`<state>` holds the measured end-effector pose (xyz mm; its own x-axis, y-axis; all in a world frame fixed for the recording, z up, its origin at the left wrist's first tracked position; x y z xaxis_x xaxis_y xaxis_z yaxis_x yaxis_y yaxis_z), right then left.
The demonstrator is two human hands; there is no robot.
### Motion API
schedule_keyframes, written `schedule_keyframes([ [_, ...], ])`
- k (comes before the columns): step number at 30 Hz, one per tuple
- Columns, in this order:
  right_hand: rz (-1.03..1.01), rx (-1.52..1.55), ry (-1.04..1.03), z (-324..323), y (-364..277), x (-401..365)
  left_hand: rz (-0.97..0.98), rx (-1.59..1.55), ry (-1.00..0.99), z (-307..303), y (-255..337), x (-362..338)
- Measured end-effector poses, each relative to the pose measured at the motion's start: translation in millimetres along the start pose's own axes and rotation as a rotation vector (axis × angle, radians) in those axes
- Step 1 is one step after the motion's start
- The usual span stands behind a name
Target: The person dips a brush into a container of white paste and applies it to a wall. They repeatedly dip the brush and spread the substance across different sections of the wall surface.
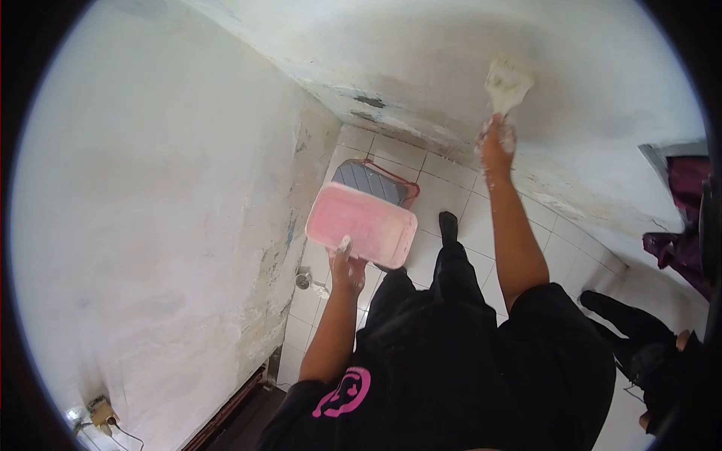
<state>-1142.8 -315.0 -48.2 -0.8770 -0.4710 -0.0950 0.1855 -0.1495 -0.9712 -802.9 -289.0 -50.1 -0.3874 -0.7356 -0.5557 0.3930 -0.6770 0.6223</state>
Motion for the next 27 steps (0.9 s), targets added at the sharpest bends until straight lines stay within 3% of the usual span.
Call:
schedule_keyframes([
  [2, 0.024, -0.197, 0.138, -27.9, 124.9, 22.3, -0.012, 0.046, 0.08, -5.3, -4.9, -3.2],
  [4, -0.265, -0.416, 0.187, -37.4, 201.8, 23.9, -0.029, -0.03, 0.071, -6.5, -5.0, -4.8],
  [5, -0.265, -0.418, 0.187, -34.7, 199.0, 17.8, -0.046, -0.103, 0.054, -7.2, -5.1, -4.1],
  [7, 0.251, -0.217, 0.108, -26.1, 180.7, -5.7, -0.051, -0.086, 0.058, -7.8, -5.0, -1.4],
  [8, 0.245, -0.216, 0.111, -27.3, 170.7, -8.1, -0.055, -0.07, 0.063, -7.1, -4.2, -3.1],
  [10, 0.46, -0.048, 0.114, -22.0, 145.9, -6.1, -0.037, -0.071, 0.047, -2.1, 0.3, -5.0],
  [14, 0.363, 0.259, -0.092, -6.9, 19.2, 1.2, 0.045, 0.015, -0.051, 8.1, 13.9, -9.0],
  [17, 0.263, 0.199, -0.028, 21.5, -120.4, -26.2, 0.039, -0.011, -0.085, 11.6, 21.3, -10.5],
  [19, 0.199, 0.162, 0.029, 26.5, -178.9, -39.2, 0.052, -0.024, -0.066, 9.6, 21.8, -9.2],
  [20, 0.092, 0.234, -0.118, 21.8, -196.5, -37.6, 0.068, -0.037, -0.025, 8.6, 22.3, -9.5],
  [21, -0.012, 0.304, -0.268, 20.7, -205.8, -36.1, 0.074, -0.041, -0.029, 9.1, 23.9, -10.6],
  [24, -0.109, 0.201, -0.224, 25.8, -181.8, -25.1, 0.094, -0.052, -0.05, 9.6, 27.7, -12.4],
  [27, -0.148, -0.13, -0.071, 12.3, -59.7, 7.7, 0.102, -0.063, -0.062, 6.9, 27.5, -11.7],
])
Point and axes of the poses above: each hand's wrist, its own x-axis towards the middle knuckle, its own z-axis out of the palm, y = z × x, the point moved 1 cm from there along x, towards the middle knuckle, and after that the axes turned 9 degrees about -z, right-handed, at the moved point
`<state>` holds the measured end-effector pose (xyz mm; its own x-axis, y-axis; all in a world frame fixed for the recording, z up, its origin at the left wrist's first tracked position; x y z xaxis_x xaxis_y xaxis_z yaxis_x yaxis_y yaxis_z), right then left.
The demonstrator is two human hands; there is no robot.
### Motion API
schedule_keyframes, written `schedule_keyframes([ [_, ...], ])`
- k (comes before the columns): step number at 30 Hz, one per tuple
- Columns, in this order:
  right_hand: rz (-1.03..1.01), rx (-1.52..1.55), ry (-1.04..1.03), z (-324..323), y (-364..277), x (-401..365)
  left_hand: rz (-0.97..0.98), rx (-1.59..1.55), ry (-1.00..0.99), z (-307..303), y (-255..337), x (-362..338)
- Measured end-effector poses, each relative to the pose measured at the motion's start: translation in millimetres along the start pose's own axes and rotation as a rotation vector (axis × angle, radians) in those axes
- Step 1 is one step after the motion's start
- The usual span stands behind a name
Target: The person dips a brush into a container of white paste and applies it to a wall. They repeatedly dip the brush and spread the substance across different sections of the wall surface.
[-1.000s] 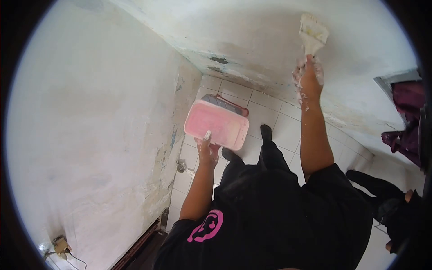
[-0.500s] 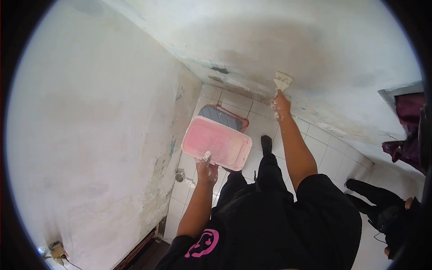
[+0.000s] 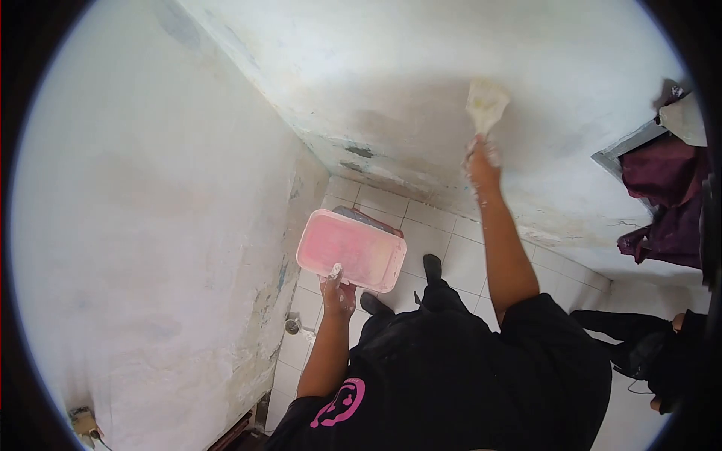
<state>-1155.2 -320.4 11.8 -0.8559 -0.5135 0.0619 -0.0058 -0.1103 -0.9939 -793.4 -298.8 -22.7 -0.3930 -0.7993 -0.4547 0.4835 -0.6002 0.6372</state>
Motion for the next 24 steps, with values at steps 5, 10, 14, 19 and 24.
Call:
schedule_keyframes([
  [5, 0.339, 0.004, 0.11, 1.7, 77.7, -28.0, 0.006, 0.023, 0.001, 5.0, 4.7, -0.8],
  [10, 0.469, 0.265, -0.03, 5.7, -54.7, -27.8, 0.049, 0.06, -0.016, 14.8, 11.9, 7.7],
  [14, -0.1, 0.207, -0.08, 8.6, -93.3, -3.3, 0.07, 0.102, -0.075, 35.3, 13.8, 6.8],
  [19, -0.247, -0.306, 0.178, 18.3, 48.9, 5.5, 0.095, 0.122, -0.068, 60.0, 13.5, 5.9],
  [24, 0.509, 0.244, -0.134, 3.2, -12.3, -50.4, 0.08, 0.002, -0.045, 66.2, 8.5, 9.3],
])
Point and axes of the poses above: each hand's wrist, its own x-axis towards the middle knuckle, its own z-axis out of the palm, y = z × x, the point moved 1 cm from there along x, towards the middle knuckle, and after that the axes turned 9 degrees about -z, right-handed, at the moved point
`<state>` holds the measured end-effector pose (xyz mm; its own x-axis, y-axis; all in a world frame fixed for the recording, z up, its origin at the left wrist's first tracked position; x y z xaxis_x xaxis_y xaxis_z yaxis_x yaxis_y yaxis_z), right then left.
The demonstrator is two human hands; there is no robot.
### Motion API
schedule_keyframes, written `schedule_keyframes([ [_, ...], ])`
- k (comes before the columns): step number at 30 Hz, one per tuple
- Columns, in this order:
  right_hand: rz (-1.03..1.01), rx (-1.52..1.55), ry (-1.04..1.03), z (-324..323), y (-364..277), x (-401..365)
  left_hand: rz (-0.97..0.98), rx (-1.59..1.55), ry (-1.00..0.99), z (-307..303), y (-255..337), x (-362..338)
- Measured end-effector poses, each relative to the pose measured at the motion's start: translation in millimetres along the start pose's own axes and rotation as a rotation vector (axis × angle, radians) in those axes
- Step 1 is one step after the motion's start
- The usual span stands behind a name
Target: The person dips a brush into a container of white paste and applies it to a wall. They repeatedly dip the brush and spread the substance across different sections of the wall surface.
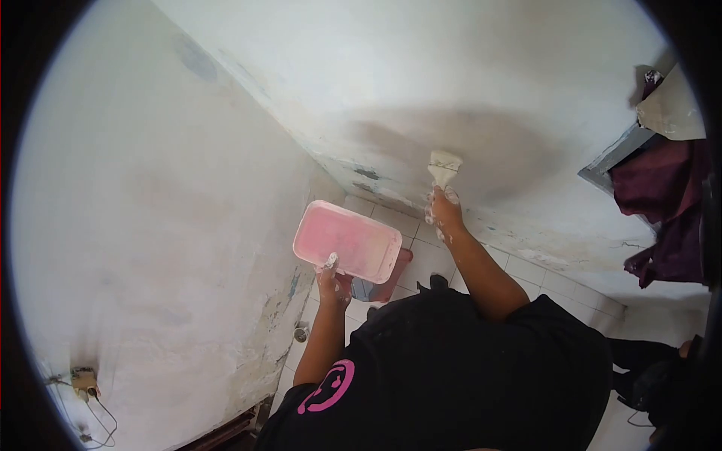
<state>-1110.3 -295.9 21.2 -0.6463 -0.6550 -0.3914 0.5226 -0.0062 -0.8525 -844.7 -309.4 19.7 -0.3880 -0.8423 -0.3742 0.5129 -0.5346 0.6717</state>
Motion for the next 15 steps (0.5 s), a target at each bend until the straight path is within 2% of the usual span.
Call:
schedule_keyframes([
  [1, 0.025, 0.016, -0.097, -0.2, -9.8, -3.1, 0.021, 0.019, -0.004, 6.4, 0.6, -2.5],
  [2, 0.026, 0.015, -0.102, -2.9, -16.4, 0.3, 0.038, 0.038, -0.005, 10.9, -0.1, -4.5],
  [4, -0.476, -0.054, -0.242, -9.7, -34.0, 12.7, 0.031, 0.017, 0.02, 13.4, -6.4, -2.0],
  [8, -0.566, -0.187, -0.222, -13.4, -43.6, 36.2, 0.07, 0.079, 0.067, 23.9, -24.5, 2.7],
  [10, -0.422, -0.386, -0.047, -19.5, -24.4, 22.8, 0.095, 0.075, 0.073, 37.2, -31.9, 1.5],
  [11, -0.423, -0.39, -0.058, -25.1, -15.6, 19.0, 0.116, 0.071, 0.073, 41.9, -32.7, 1.1],
  [13, 0.123, -0.169, -0.081, -40.2, 8.8, 18.3, 0.13, 0.061, 0.066, 46.3, -37.7, 1.7],
  [14, 0.133, -0.176, -0.092, -50.1, 12.0, 23.2, 0.136, 0.055, 0.054, 47.6, -40.1, 0.5],
  [15, 0.131, -0.17, -0.217, -62.6, 12.8, 27.8, 0.142, 0.049, 0.074, 48.5, -40.1, -1.2],
])
Point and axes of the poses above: each hand's wrist, its own x-axis towards the middle knuckle, its own z-axis out of the palm, y = z × x, the point moved 1 cm from there along x, towards the middle knuckle, and after that the axes turned 9 degrees about -z, right-handed, at the moved point
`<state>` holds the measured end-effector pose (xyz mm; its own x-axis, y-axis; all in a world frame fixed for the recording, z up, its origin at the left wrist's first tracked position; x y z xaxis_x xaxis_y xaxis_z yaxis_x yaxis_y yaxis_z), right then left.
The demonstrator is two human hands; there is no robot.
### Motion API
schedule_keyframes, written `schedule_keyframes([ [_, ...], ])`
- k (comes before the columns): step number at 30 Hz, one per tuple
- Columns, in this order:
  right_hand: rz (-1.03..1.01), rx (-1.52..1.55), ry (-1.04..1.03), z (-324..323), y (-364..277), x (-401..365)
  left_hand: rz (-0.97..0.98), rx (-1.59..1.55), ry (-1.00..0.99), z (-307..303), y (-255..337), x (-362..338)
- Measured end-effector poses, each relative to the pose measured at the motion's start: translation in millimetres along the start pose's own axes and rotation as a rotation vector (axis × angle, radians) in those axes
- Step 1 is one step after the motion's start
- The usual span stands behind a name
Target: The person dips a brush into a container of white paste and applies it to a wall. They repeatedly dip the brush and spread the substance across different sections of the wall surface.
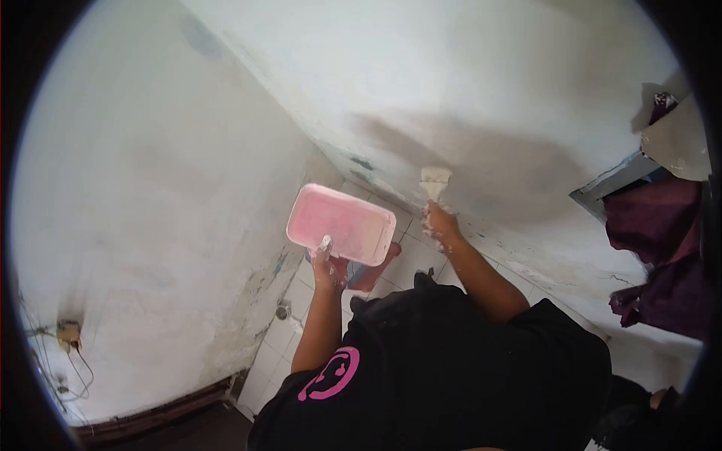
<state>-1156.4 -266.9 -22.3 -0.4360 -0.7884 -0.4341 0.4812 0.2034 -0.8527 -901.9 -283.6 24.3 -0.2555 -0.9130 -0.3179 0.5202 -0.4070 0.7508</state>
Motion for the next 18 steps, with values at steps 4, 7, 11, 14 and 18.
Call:
schedule_keyframes([
  [4, -0.17, -0.047, -0.305, -17.4, -67.8, -44.4, 0.092, 0.021, -0.03, -2.3, -3.5, -3.0],
  [7, -0.274, -0.242, -0.567, -21.4, -138.7, -88.8, 0.096, 0.022, -0.054, 18.4, 8.7, -19.1],
  [11, -0.439, -0.681, -0.793, -17.4, -166.9, -134.2, 0.1, 0.03, -0.082, 28.7, 11.8, -38.8],
  [14, -0.377, -0.604, -0.888, -0.3, -149.4, -165.6, 0.127, -0.065, -0.121, 29.3, 4.0, -53.5],
  [18, -0.084, -0.59, -0.999, -8.8, -116.9, -182.8, 0.189, 0.027, -0.019, 13.9, -11.7, -81.8],
])
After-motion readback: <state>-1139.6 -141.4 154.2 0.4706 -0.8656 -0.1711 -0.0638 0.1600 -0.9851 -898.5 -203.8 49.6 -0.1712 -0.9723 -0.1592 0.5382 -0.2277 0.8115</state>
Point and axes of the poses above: each hand's wrist, its own x-axis towards the middle knuckle, its own z-axis out of the palm, y = z × x, the point moved 1 cm from there along x, towards the middle knuckle, and after that the axes turned 9 degrees about -z, right-handed, at the moved point
